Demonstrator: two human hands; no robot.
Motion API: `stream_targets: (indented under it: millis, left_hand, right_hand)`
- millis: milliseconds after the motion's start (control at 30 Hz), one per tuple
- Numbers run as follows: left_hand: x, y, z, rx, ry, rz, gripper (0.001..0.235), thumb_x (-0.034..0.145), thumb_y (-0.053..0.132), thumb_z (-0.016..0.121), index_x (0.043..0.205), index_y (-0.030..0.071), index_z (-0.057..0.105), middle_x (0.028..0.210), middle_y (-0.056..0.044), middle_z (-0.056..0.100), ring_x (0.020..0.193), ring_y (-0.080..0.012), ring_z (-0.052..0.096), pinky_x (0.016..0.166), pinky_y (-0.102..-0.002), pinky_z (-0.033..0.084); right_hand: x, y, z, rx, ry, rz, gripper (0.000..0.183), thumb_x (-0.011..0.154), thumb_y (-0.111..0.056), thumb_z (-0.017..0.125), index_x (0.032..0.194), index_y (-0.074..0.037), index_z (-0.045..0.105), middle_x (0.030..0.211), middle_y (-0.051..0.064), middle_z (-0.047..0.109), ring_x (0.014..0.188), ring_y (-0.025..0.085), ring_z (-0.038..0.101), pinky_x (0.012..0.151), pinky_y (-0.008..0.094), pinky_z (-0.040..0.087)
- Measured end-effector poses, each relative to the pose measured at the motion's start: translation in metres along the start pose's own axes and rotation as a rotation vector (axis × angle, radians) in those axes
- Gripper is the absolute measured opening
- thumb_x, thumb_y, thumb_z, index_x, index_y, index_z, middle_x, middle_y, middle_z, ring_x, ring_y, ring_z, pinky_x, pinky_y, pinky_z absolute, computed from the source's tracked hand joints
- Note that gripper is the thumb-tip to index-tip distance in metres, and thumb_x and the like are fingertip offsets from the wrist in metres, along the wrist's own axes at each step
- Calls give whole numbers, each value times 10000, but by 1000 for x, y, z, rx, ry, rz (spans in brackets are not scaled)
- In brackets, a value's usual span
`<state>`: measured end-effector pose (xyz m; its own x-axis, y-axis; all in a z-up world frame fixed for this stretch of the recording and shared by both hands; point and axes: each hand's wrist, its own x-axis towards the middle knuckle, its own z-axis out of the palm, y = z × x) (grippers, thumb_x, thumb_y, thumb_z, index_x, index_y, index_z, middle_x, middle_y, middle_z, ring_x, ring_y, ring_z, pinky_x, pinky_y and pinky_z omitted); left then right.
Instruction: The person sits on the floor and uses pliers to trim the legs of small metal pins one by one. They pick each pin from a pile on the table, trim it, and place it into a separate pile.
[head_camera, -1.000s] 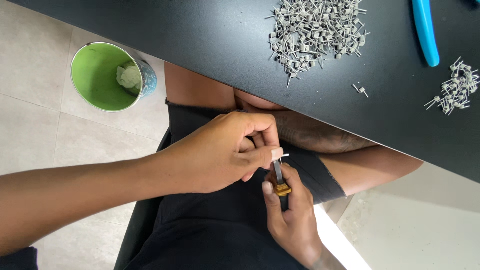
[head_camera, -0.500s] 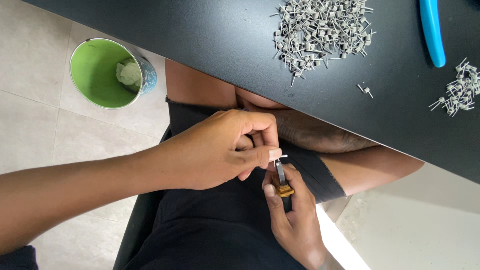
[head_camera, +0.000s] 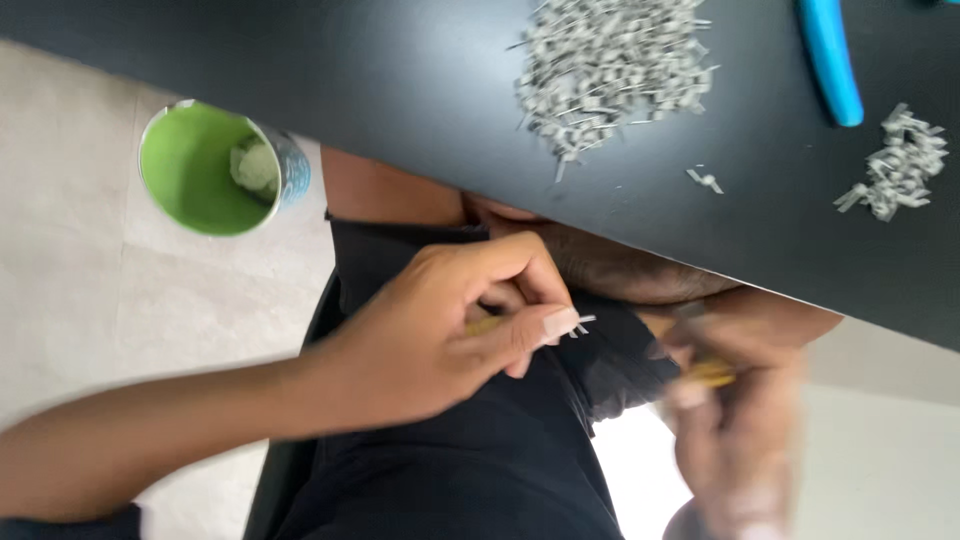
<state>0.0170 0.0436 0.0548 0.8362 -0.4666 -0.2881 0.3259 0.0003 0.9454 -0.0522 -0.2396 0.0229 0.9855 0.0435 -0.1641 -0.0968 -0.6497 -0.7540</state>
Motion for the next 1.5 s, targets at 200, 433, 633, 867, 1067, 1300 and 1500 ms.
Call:
stream_targets:
  millis: [200, 433, 633, 867, 1067, 1300, 1500]
  left_hand:
    - [11, -13, 50, -506, 309, 436, 18, 1041, 34, 546, 1031, 20, 550, 927, -161, 613, 642, -175, 621, 505, -214, 486]
    - [39, -9, 65, -585, 381, 585, 98, 1068, 126, 526, 1020, 45, 502, 898, -141, 567, 596, -210, 611, 468, -259, 484]
    - [54, -9, 74, -699, 361, 645, 86, 1075, 116, 536, 1046, 42, 504, 936, -138, 574, 634, -236, 614, 433, -284, 467]
    - [69, -1, 77, -759, 407, 642, 117, 1064, 148, 565, 1023, 49, 518, 951, -127, 583, 574, -241, 582, 413, -288, 438]
    - [80, 8, 81, -802, 396, 669, 115, 1067, 143, 571, 1039, 41, 526, 971, -129, 567, 599, -234, 584, 435, -285, 456]
    - [81, 12, 93, -801, 375, 679, 168, 1064, 176, 595, 1063, 37, 500, 991, -139, 540, 684, -227, 611, 429, -317, 487]
    - [77, 14, 97, -761, 387, 723, 167, 1065, 190, 596, 1058, 45, 515, 942, -148, 540, 696, -208, 585, 434, -281, 480]
  right_hand:
    - [72, -51, -20, -623, 157, -494, 258, 1056, -166, 741, 1183, 57, 707, 1206, 251, 654, 1122, 407, 599, 974, 493, 408]
    - [83, -48, -23, -743, 283, -377, 353, 1063, -386, 650, 1303, -131, 691, 1306, 73, 620, 1160, 338, 539, 928, 493, 361]
    - [148, -65, -64, -576, 295, -633, 281, 1192, -85, 557, 1380, 114, 623, 1335, 297, 615, 1217, 477, 564, 1058, 539, 419]
    - [207, -54, -74, -916, 100, -771, 538, 1046, -274, 667, 1479, 21, 548, 1360, 226, 593, 1144, 405, 574, 917, 484, 457]
    - [131, -95, -63, 94, 249, -521, 528, 1032, -317, 423, 1408, 54, 425, 1253, 249, 513, 1095, 386, 573, 1011, 503, 513]
    - [74, -89, -15, 428, 194, 32, 548, 920, -604, 494, 1008, -64, 513, 665, 81, 596, 558, 137, 594, 586, 269, 532]
    - [76, -97, -17, 88, 118, -298, 818, 998, -720, 161, 1119, -39, 598, 614, -20, 595, 580, 98, 611, 745, 290, 488]
